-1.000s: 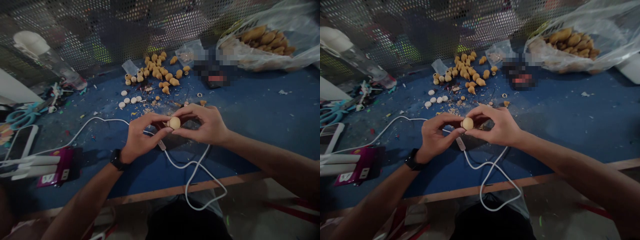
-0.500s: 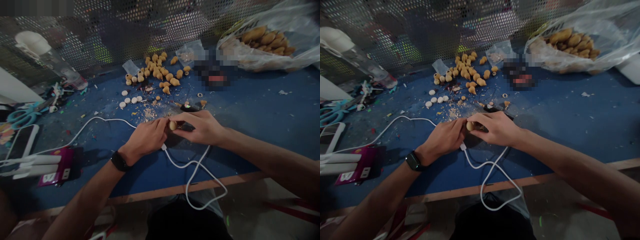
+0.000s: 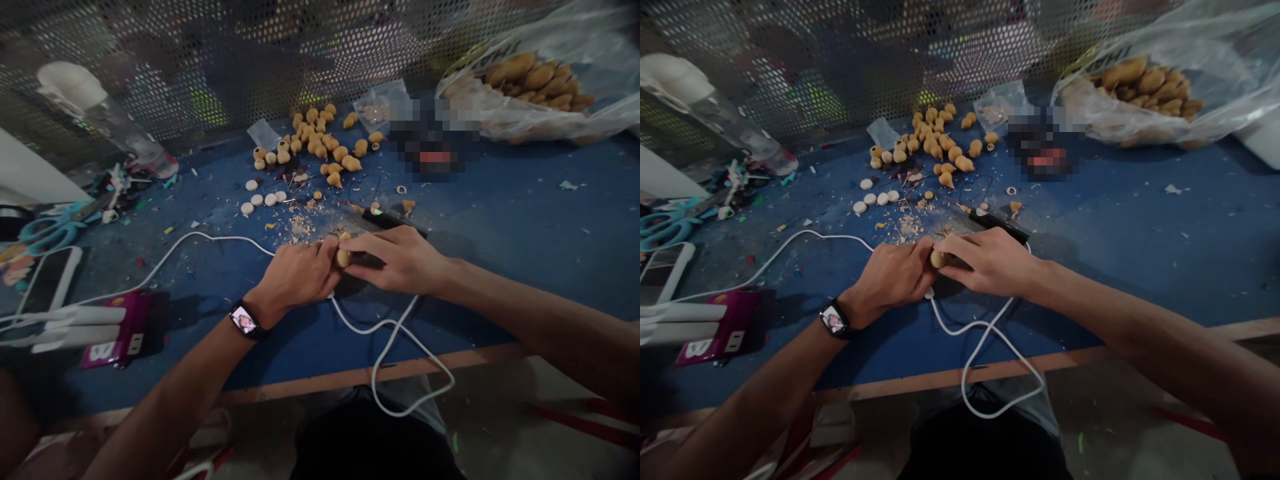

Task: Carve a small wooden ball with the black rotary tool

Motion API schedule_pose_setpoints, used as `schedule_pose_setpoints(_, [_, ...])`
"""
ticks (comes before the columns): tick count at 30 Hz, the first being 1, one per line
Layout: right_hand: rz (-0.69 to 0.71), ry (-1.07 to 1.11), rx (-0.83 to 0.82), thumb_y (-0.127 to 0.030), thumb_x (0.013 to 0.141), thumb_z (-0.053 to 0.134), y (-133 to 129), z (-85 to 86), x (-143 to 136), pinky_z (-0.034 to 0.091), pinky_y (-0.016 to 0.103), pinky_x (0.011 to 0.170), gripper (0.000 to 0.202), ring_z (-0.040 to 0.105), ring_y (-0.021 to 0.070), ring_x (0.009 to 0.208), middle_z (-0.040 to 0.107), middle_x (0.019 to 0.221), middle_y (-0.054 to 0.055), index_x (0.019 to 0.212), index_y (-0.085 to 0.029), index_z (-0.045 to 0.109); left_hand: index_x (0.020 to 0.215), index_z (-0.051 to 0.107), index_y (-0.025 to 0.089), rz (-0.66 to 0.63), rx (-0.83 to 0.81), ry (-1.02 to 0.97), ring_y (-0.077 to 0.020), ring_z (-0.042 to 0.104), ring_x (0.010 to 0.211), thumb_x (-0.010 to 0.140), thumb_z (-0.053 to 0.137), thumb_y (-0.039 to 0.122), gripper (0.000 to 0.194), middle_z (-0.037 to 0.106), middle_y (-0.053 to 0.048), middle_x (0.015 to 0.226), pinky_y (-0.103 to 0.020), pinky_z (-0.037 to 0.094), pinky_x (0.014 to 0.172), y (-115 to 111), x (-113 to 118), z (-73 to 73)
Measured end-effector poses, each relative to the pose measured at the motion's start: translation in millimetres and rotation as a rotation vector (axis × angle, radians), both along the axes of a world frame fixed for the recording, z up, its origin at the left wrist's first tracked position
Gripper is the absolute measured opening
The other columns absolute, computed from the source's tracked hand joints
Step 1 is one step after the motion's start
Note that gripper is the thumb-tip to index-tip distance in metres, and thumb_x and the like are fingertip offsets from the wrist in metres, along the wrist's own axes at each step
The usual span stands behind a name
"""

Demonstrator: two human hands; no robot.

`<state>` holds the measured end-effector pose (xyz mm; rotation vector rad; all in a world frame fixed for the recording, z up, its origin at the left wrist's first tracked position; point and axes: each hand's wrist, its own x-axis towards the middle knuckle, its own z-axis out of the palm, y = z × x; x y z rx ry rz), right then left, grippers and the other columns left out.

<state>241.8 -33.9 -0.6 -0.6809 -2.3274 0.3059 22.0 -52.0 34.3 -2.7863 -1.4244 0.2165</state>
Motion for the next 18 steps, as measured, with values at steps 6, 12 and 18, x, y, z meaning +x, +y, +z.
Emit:
schedule_pose_setpoints(6, [-0.014,0.023,-0.03,-0.031,0.099,0.065,-1.4,0.3,0.1,0.052,0.026,0.065,0.008,0.077,0.0173,0.077,0.081,0.087,-0.001,0.104,-0.026,0.07,0.115,0.062,0.016,-0.033,0.087,-0.13,-0.0259,0.069,0.062,0.098,0.04,0.035,0.034,0.075,-0.009,0.074,-0.033,0.035,0.052,0.2,-6.1,-3.1])
schedule_pose_setpoints(12, [-0.05,0.096,-0.155,-0.033,0.096,0.07,-0.4,4.8,0.4,0.06,0.026,0.072,0.014,0.08,0.0177,0.084,0.082,0.095,-0.001,0.109,-0.027,0.07,0.103,0.064,0.017,-0.045,0.145,-0.247,-0.0218,0.063,0.054,0.099,0.034,0.033,0.034,0.071,-0.006,0.067,-0.033,0.028,0.051,2.8,-11.9,-8.2])
schedule_pose_setpoints(18, [-0.002,0.261,-0.315,-0.028,0.086,0.078,-3.7,18.3,-1.5,0.068,0.03,0.081,0.026,0.081,0.0191,0.085,0.081,0.1,0.001,0.11,-0.024,0.069,0.096,0.066,0.018,0.01,0.153,-0.253,-0.0194,0.065,0.062,0.103,0.038,0.037,0.035,0.075,-0.008,0.077,-0.031,0.029,0.054,7.6,-16.5,-6.7])
